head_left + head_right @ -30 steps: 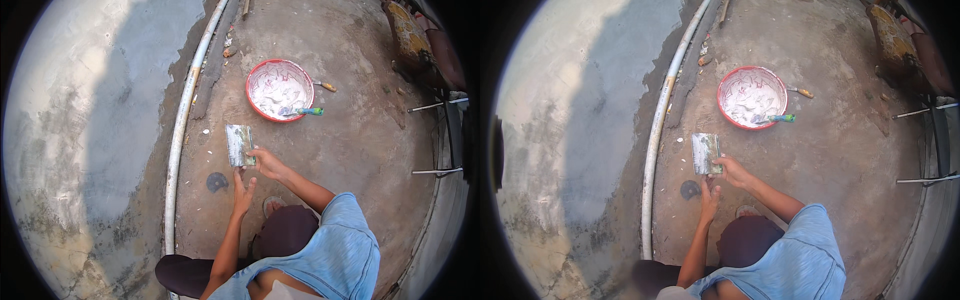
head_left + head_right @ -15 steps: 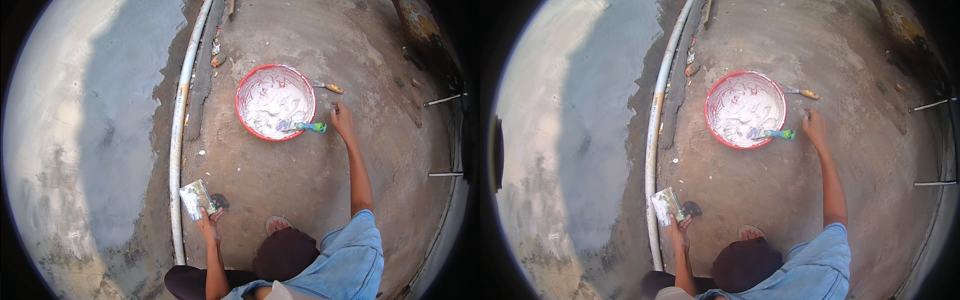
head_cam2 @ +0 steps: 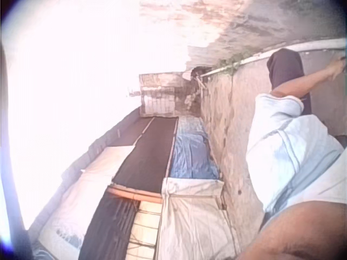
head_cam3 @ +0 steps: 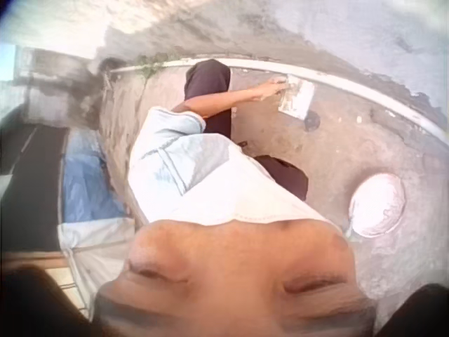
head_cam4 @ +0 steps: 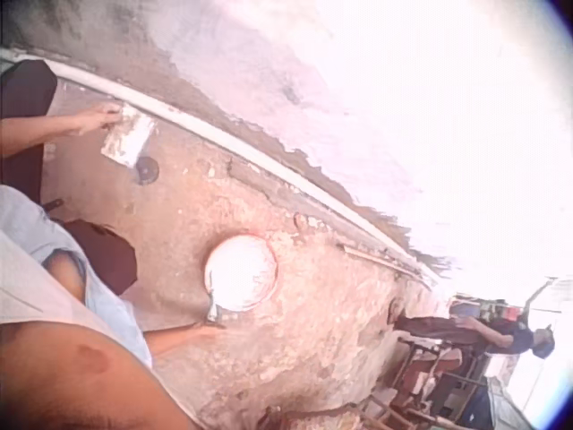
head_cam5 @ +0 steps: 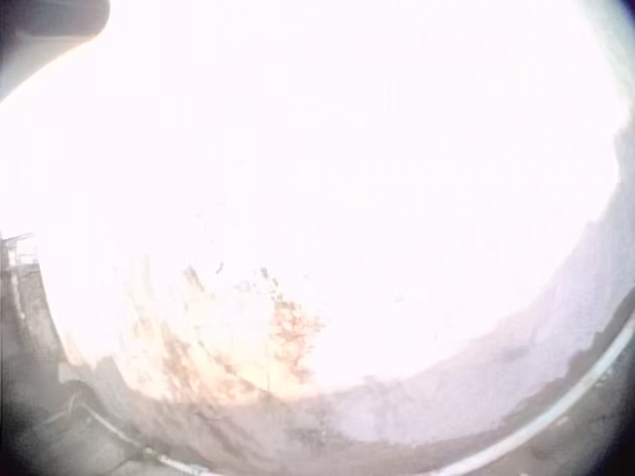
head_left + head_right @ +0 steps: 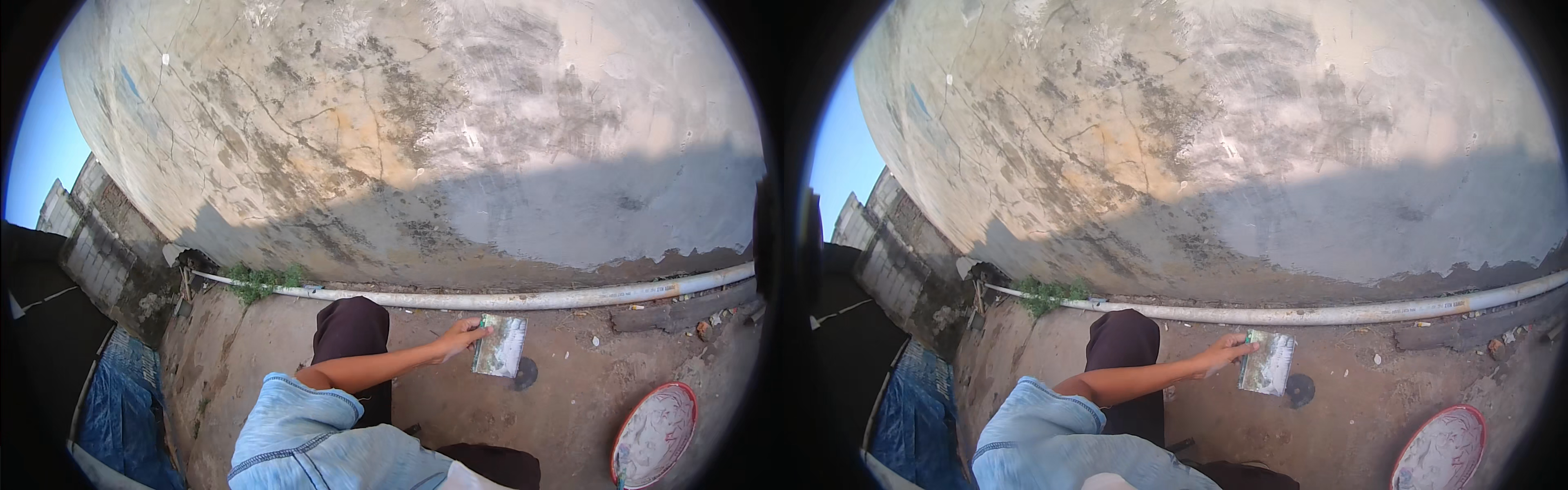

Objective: The person applies white plaster to a cracked concrete wall using a trowel and a smaller putty knife. They repeatedly scoop plaster from a red bucket on the ground and spread it over the wall surface, smoothing the material in multiple passes.

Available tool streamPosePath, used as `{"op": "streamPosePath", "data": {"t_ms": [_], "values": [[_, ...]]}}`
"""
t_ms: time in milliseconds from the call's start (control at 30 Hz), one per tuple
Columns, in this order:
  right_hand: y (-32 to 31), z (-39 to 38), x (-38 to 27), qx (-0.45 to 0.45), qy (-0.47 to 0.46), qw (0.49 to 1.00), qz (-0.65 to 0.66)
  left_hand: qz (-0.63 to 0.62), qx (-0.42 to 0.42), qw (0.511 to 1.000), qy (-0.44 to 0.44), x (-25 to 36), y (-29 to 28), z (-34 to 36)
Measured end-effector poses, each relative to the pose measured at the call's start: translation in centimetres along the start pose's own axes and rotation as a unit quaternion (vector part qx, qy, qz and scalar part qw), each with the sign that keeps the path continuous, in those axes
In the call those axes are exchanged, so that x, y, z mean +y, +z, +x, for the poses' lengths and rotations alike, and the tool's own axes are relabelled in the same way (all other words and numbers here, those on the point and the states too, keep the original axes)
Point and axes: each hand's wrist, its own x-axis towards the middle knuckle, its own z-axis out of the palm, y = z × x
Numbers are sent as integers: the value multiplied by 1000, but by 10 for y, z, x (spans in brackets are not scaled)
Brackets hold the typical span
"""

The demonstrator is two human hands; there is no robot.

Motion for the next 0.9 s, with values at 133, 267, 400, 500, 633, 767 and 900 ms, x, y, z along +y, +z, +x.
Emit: {"op": "streamPosePath", "data": {"t_ms": [133, 267, 400, 500, 633, 767, 900], "values": [[4, -101, -85, -108, 199, 895, 385, -98, 72, 993, -7, 10, -65, -45], [12, -154, -106, -158, 339, 725, 578, -183, 110, 976, -40, -14, -102, -55], [51, -154, -95, -180, 321, 706, 605, -271, 94, 956, -53, -14, -137, -60], [64, -159, -116, -201, 505, 626, 560, -292, 91, 951, -51, -27, -166, -61], [50, -141, -130, -130, 655, 509, 543, -386, 82, 915, -83, -72, -201, -78], [-13, -224, -216, -27, 703, 488, 517, -362, 30, 922, -134, -87, -232, -82], [-70, -300, -234, -120, 687, 470, 542, -491, -32, 850, -189, -92, -229, -61]]}}
